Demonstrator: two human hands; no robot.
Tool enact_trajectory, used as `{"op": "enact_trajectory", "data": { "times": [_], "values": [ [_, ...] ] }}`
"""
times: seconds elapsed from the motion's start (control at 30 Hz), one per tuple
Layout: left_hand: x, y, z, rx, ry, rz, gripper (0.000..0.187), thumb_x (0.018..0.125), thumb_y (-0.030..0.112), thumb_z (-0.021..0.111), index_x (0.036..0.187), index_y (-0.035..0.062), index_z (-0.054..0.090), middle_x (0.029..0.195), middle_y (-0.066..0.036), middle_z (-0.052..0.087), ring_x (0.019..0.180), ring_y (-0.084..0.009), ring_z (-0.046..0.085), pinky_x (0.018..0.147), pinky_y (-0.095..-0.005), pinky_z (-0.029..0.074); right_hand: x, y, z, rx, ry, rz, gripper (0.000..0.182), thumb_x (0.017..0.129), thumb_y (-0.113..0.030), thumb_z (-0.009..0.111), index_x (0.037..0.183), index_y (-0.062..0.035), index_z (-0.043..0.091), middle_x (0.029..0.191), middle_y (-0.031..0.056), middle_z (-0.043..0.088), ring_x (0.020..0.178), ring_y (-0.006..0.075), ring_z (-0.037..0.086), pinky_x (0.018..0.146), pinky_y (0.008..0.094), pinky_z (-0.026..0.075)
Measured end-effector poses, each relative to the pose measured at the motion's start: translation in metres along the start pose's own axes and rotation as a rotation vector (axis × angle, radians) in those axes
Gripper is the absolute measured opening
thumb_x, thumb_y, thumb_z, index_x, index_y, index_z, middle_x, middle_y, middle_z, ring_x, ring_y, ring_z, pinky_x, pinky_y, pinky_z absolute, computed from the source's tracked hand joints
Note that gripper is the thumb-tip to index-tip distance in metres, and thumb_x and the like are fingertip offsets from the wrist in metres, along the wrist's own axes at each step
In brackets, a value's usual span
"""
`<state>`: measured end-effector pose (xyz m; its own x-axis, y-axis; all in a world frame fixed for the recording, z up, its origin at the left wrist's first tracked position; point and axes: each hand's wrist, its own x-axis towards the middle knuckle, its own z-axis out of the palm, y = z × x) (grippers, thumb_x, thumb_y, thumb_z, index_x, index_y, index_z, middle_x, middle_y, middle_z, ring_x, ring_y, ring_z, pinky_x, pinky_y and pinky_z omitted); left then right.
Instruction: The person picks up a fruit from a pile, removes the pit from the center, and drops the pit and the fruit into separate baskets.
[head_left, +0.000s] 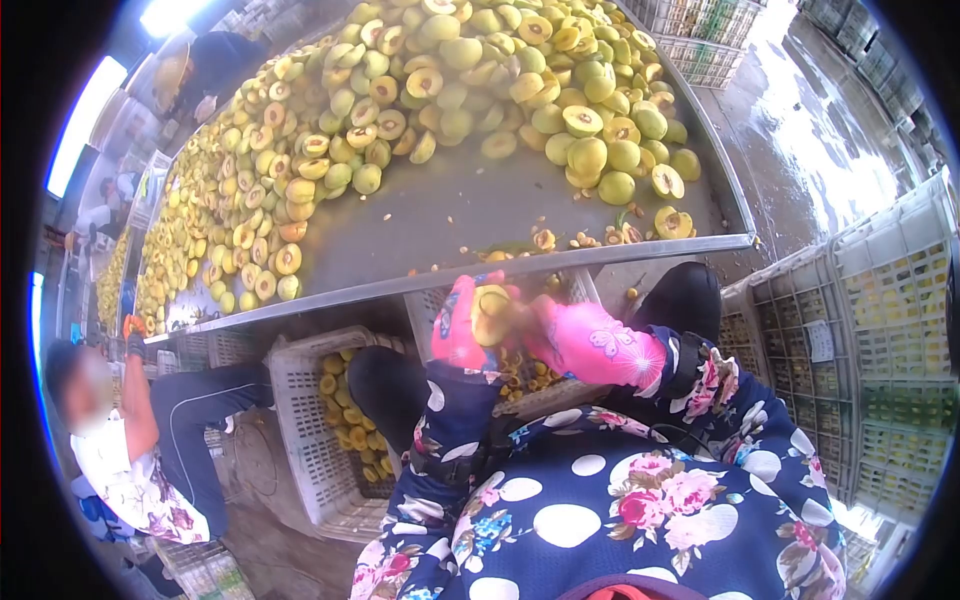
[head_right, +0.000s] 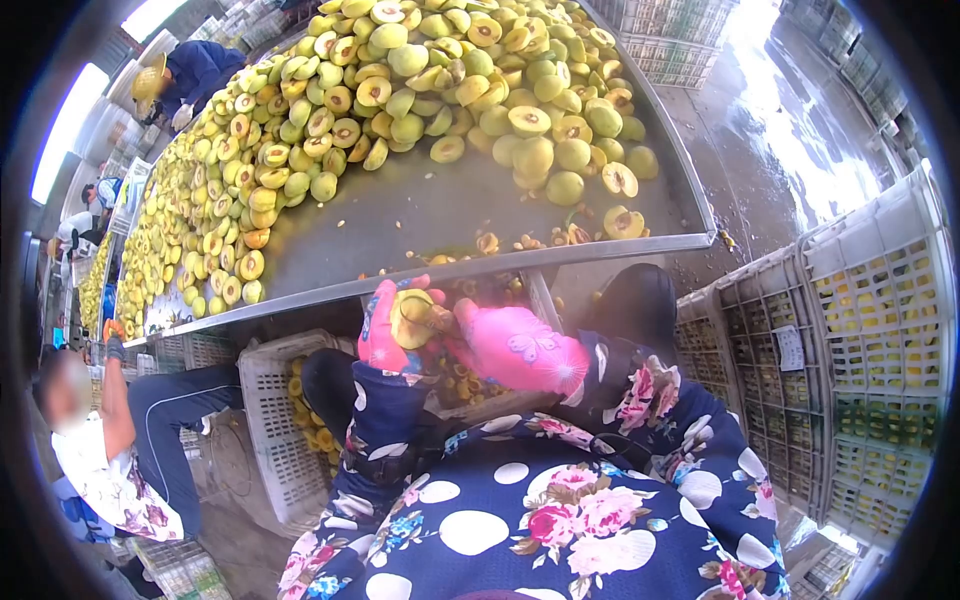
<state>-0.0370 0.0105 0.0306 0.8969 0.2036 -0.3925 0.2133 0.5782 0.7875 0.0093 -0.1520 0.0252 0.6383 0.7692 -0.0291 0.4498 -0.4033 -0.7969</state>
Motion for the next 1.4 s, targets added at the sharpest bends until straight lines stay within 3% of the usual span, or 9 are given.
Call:
{"op": "enact_trajectory", "data": {
  "times": [0.2, 0.3, 0.5, 0.67, 0.83, 0.97, 1.13, 1.37, 1.4],
  "values": [
    [0.019, -0.018, -0.022, 0.322, -0.014, 0.156, 0.037, 0.095, 0.032, 0.039, 0.104, 0.0024, 0.059, 0.085, -0.007, 0.064, 0.068, -0.0124, 0.06, 0.053, -0.0226, 0.045, 0.008, 0.039, 0.029, 0.299, -0.176, 0.131, 0.026, 0.084, -0.024, 0.056, 0.09, -0.0011, 0.044, 0.072, 0.0206, 0.058, 0.069, 0.0381, 0.059, 0.058, 0.0442, 0.046],
    [0.024, -0.017, -0.026, 0.377, 0.016, -0.026, 0.043, 0.093, 0.041, 0.039, 0.107, 0.0044, 0.057, 0.087, -0.007, 0.063, 0.067, -0.0135, 0.06, 0.049, -0.0234, 0.043, 0.013, 0.059, 0.041, 0.472, -0.287, 0.147, 0.026, 0.085, -0.023, 0.053, 0.092, 0.0001, 0.045, 0.073, 0.021, 0.058, 0.072, 0.0357, 0.06, 0.061, 0.0421, 0.046],
    [0.045, -0.057, -0.055, 0.127, 0.061, -0.057, 0.039, 0.092, 0.038, 0.044, 0.104, 0.0035, 0.058, 0.087, -0.008, 0.064, 0.07, -0.0153, 0.061, 0.051, -0.0252, 0.045, 0.011, 0.051, 0.043, 0.123, -0.255, 0.149, 0.029, 0.086, -0.023, 0.05, 0.096, 0.0041, 0.045, 0.074, 0.0209, 0.058, 0.072, 0.0349, 0.06, 0.061, 0.0403, 0.045],
    [0.045, -0.074, -0.045, 0.03, 0.354, 0.063, 0.029, 0.082, 0.021, 0.066, 0.1, 0.0005, 0.058, 0.085, -0.009, 0.064, 0.073, -0.0157, 0.061, 0.061, -0.0266, 0.049, 0.009, 0.051, 0.06, 0.07, -0.208, 0.175, 0.03, 0.087, -0.024, 0.049, 0.096, 0.0046, 0.046, 0.073, 0.021, 0.058, 0.069, 0.0347, 0.059, 0.06, 0.0426, 0.044],
    [0.077, -0.107, -0.063, 0.144, 0.509, 0.143, 0.027, 0.076, 0.013, 0.072, 0.094, -0.0023, 0.058, 0.08, -0.01, 0.064, 0.068, -0.0146, 0.06, 0.06, -0.0248, 0.049, 0.013, 0.103, 0.106, 0.503, -0.248, 0.303, 0.031, 0.092, -0.029, 0.035, 0.096, -0.0012, 0.049, 0.073, 0.0138, 0.059, 0.065, 0.0296, 0.057, 0.063, 0.0405, 0.044],
    [0.084, -0.113, -0.07, 0.077, 0.521, 0.087, 0.026, 0.076, 0.008, 0.071, 0.094, -0.0039, 0.058, 0.083, -0.012, 0.064, 0.071, -0.0167, 0.061, 0.064, -0.0276, 0.051, 0.024, 0.068, 0.084, 0.262, -0.416, 0.471, 0.034, 0.081, -0.008, 0.054, 0.115, -0.0055, 0.049, 0.074, 0.0059, 0.058, 0.065, 0.0145, 0.055, 0.057, 0.0278, 0.045],
    [0.096, -0.127, -0.087, 0.066, 0.566, 0.092, 0.025, 0.075, 0.005, 0.071, 0.094, -0.0045, 0.057, 0.085, -0.013, 0.064, 0.072, -0.0179, 0.062, 0.066, -0.0289, 0.052, 0.033, 0.145, 0.168, 0.317, -0.248, 0.214, 0.029, 0.082, -0.009, 0.054, 0.11, -0.0028, 0.053, 0.079, 0.009, 0.06, 0.066, 0.0159, 0.058, 0.056, 0.0263, 0.046],
    [0.109, -0.144, -0.109, 0.075, 0.601, 0.106, 0.025, 0.074, 0.002, 0.07, 0.094, -0.0054, 0.057, 0.087, -0.014, 0.063, 0.074, -0.0195, 0.062, 0.07, -0.0308, 0.052, 0.05, 0.094, 0.117, 0.326, -0.557, 0.597, 0.016, 0.08, -0.01, 0.06, 0.093, -0.0004, 0.06, 0.085, 0.0128, 0.061, 0.073, 0.0187, 0.059, 0.059, 0.0305, 0.047],
    [0.111, -0.146, -0.111, 0.076, 0.606, 0.107, 0.025, 0.074, 0.001, 0.07, 0.094, -0.0055, 0.057, 0.087, -0.014, 0.063, 0.074, -0.0198, 0.062, 0.07, -0.031, 0.052, 0.048, 0.103, 0.126, 0.266, -0.487, 0.459, 0.015, 0.081, -0.011, 0.06, 0.092, -0.0005, 0.06, 0.082, 0.0121, 0.061, 0.07, 0.0184, 0.058, 0.057, 0.0303, 0.047]
  ]
}}
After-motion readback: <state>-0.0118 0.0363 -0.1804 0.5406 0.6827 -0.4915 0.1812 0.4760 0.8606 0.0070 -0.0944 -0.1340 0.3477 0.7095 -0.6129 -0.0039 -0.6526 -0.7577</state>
